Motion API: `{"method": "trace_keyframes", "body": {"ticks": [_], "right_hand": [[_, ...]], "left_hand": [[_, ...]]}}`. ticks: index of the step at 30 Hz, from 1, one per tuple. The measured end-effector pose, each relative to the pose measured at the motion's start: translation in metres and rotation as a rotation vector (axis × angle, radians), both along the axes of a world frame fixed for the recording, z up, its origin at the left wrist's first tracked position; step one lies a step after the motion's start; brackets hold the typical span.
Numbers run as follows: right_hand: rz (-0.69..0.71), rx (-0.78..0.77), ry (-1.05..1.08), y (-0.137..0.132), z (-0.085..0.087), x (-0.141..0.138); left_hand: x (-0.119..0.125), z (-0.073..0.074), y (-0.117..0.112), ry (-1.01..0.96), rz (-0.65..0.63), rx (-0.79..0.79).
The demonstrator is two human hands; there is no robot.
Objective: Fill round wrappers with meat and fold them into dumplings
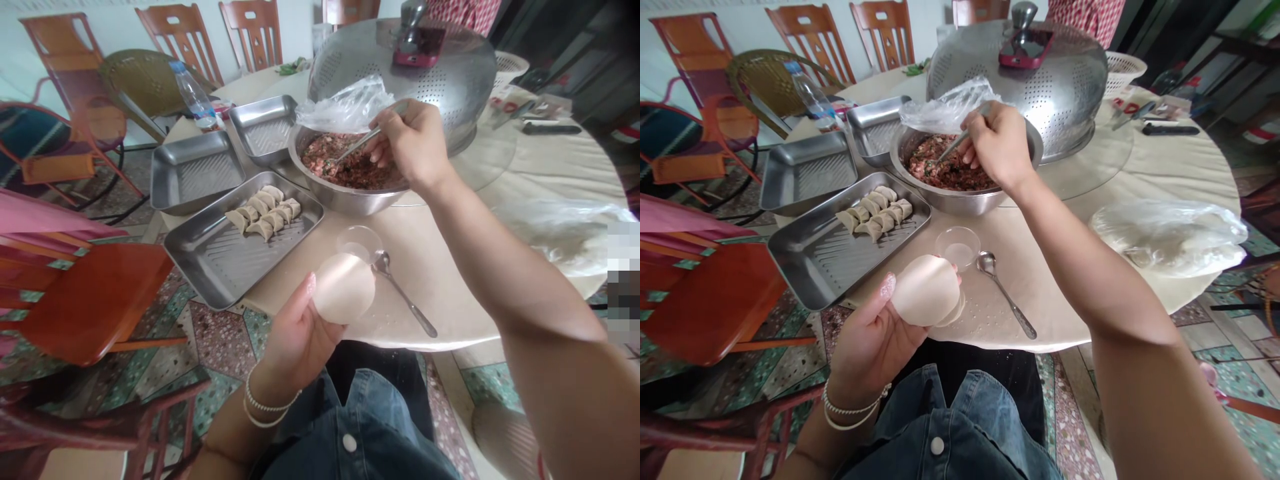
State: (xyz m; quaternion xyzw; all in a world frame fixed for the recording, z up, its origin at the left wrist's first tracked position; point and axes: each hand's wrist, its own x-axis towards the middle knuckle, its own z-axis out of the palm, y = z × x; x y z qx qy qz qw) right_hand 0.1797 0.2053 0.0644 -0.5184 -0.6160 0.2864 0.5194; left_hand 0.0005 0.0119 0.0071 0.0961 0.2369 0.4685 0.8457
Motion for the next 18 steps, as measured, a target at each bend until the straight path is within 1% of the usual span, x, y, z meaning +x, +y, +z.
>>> {"method": "trace_keyframes", "body": {"ticks": [2, 3, 6, 10, 12, 14, 16, 18], "right_hand": [[-0.028, -0.047, 0.102, 0.002, 0.001, 0.005], [-0.043, -0.046, 0.149, 0.003, 0.002, 0.009], [-0.098, 0.006, 0.256, 0.005, 0.002, 0.023], [-0.174, 0.043, 0.312, -0.001, 0.002, 0.047], [-0.177, 0.09, 0.368, -0.012, 0.003, 0.057], [-0.139, 0.151, 0.42, -0.031, 0.003, 0.062], [-0.087, 0.187, 0.445, -0.056, 0.002, 0.062], [-0.035, 0.184, 0.438, -0.084, -0.003, 0.057]], "left_hand": [[0.001, 0.0, 0.001, 0.041, 0.025, -0.024], [0.001, 0.0, 0.001, 0.06, 0.038, -0.035], [0.004, -0.001, 0.003, 0.093, 0.085, -0.054], [0.007, 0.002, 0.007, 0.097, 0.148, -0.042], [0.008, 0.004, 0.011, 0.091, 0.168, -0.03], [0.01, 0.008, 0.015, 0.08, 0.171, -0.017], [0.013, 0.01, 0.02, 0.057, 0.152, 0.0], [0.016, 0.012, 0.024, 0.017, 0.117, 0.018]]}}
